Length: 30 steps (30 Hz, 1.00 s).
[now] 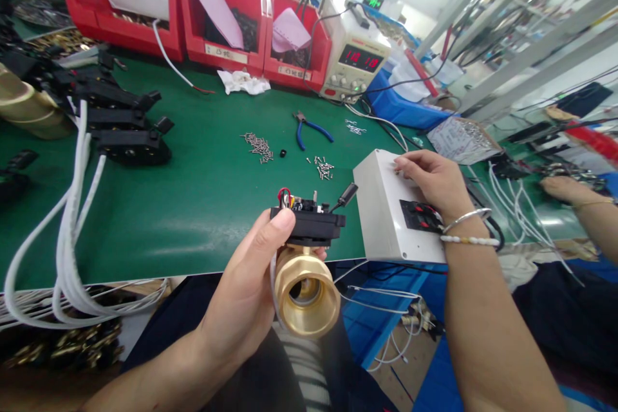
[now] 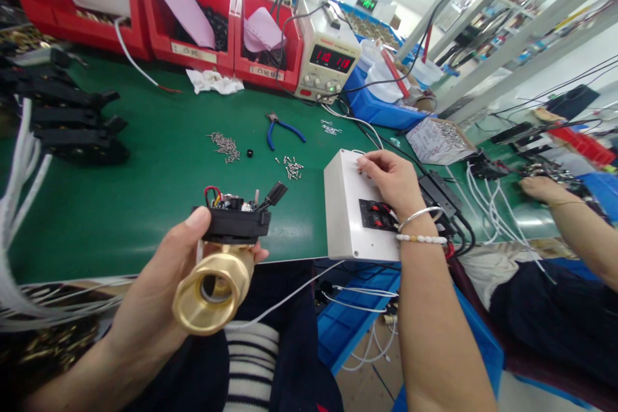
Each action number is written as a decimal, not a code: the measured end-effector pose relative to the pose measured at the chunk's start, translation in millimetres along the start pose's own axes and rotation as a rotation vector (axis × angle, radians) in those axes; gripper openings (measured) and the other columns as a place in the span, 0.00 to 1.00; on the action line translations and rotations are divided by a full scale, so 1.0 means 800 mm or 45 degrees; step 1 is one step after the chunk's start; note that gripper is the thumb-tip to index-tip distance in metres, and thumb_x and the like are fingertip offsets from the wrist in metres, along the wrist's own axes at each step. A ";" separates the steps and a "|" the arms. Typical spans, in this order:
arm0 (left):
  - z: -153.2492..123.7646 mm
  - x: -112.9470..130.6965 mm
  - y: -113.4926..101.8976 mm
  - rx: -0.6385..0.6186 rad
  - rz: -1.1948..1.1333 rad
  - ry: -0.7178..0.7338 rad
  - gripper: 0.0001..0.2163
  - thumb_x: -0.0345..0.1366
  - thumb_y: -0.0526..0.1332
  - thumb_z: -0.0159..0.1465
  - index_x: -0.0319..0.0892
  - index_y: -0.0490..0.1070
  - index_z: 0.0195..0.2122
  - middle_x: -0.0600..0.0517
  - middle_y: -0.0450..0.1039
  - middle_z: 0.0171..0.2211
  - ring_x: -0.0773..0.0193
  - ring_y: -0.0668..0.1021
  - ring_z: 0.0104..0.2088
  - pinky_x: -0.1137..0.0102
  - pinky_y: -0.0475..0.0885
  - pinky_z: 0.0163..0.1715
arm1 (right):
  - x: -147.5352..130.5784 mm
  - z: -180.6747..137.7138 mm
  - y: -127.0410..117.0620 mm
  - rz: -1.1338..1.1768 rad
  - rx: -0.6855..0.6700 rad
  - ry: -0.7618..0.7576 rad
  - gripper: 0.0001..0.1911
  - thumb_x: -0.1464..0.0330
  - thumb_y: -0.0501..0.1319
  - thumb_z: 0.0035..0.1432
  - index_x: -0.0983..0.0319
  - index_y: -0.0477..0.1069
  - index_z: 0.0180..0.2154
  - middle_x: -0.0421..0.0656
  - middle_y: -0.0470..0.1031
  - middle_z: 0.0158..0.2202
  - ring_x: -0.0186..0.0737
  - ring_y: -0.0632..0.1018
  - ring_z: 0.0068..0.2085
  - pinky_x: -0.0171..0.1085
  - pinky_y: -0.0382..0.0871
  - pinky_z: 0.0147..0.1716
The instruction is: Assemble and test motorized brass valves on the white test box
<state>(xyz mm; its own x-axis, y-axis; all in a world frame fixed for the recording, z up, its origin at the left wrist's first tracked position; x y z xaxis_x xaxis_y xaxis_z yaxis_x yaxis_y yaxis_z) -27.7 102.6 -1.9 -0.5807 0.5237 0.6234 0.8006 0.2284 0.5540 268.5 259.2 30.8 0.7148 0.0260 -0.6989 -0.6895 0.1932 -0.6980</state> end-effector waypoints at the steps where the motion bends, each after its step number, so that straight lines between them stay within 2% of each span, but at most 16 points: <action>1: -0.001 0.000 0.001 -0.001 -0.007 0.006 0.22 0.55 0.68 0.61 0.39 0.77 0.41 0.45 0.81 0.31 0.60 0.81 0.27 0.71 0.75 0.26 | 0.000 0.000 0.000 -0.008 -0.001 -0.005 0.11 0.60 0.69 0.55 0.62 0.77 0.33 0.42 0.77 0.31 0.36 0.74 0.31 0.34 0.69 0.33; 4: -0.001 0.001 0.001 0.009 -0.033 0.027 0.22 0.54 0.69 0.60 0.39 0.77 0.41 0.46 0.81 0.31 0.59 0.81 0.28 0.71 0.74 0.27 | -0.001 0.000 0.000 -0.016 -0.004 -0.016 0.12 0.59 0.69 0.54 0.62 0.77 0.34 0.43 0.78 0.31 0.36 0.74 0.31 0.33 0.68 0.33; 9: 0.000 0.005 0.001 0.003 -0.071 0.115 0.20 0.53 0.70 0.60 0.40 0.77 0.41 0.47 0.81 0.32 0.57 0.82 0.33 0.70 0.76 0.30 | -0.003 -0.002 0.000 0.000 0.030 0.049 0.08 0.64 0.68 0.54 0.62 0.78 0.33 0.42 0.78 0.31 0.35 0.74 0.31 0.32 0.68 0.34; 13: 0.000 0.005 0.001 -0.023 -0.056 0.122 0.19 0.53 0.69 0.61 0.40 0.76 0.40 0.48 0.81 0.31 0.58 0.81 0.31 0.71 0.74 0.28 | -0.003 -0.002 0.000 0.004 0.019 0.034 0.08 0.64 0.69 0.54 0.62 0.78 0.34 0.42 0.78 0.31 0.35 0.75 0.31 0.32 0.68 0.34; 20: -0.001 0.005 0.001 0.036 -0.060 0.100 0.21 0.54 0.70 0.59 0.39 0.77 0.40 0.48 0.80 0.30 0.58 0.81 0.30 0.70 0.75 0.28 | 0.001 -0.001 0.000 -0.006 0.025 0.044 0.06 0.66 0.69 0.55 0.63 0.78 0.34 0.42 0.78 0.31 0.34 0.75 0.31 0.32 0.68 0.33; 26: 0.000 0.003 -0.003 0.045 0.000 0.040 0.22 0.55 0.68 0.60 0.39 0.78 0.41 0.46 0.81 0.31 0.60 0.79 0.25 0.71 0.73 0.23 | 0.001 0.000 0.000 0.009 0.001 -0.010 0.14 0.58 0.70 0.54 0.62 0.78 0.34 0.43 0.79 0.32 0.37 0.76 0.32 0.35 0.71 0.34; 30: 0.000 0.002 -0.004 0.051 -0.016 0.037 0.21 0.55 0.68 0.61 0.39 0.79 0.40 0.46 0.82 0.31 0.59 0.81 0.29 0.72 0.75 0.27 | 0.002 0.000 0.001 0.025 -0.009 0.001 0.15 0.57 0.70 0.53 0.62 0.77 0.34 0.43 0.79 0.32 0.38 0.76 0.33 0.38 0.73 0.38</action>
<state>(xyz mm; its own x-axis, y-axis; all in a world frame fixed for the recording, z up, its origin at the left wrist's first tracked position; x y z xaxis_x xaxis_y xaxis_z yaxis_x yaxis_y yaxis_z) -31.4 102.8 -3.0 -0.5945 0.4967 0.6324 0.7980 0.2678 0.5398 269.4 259.1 29.1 0.7012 0.0289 -0.7124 -0.7041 0.1854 -0.6855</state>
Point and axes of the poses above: each hand's wrist, its own z-axis towards the middle knuckle, its own y-axis out of the palm, x = y × z, the point moved 6 cm from there along z, towards the middle knuckle
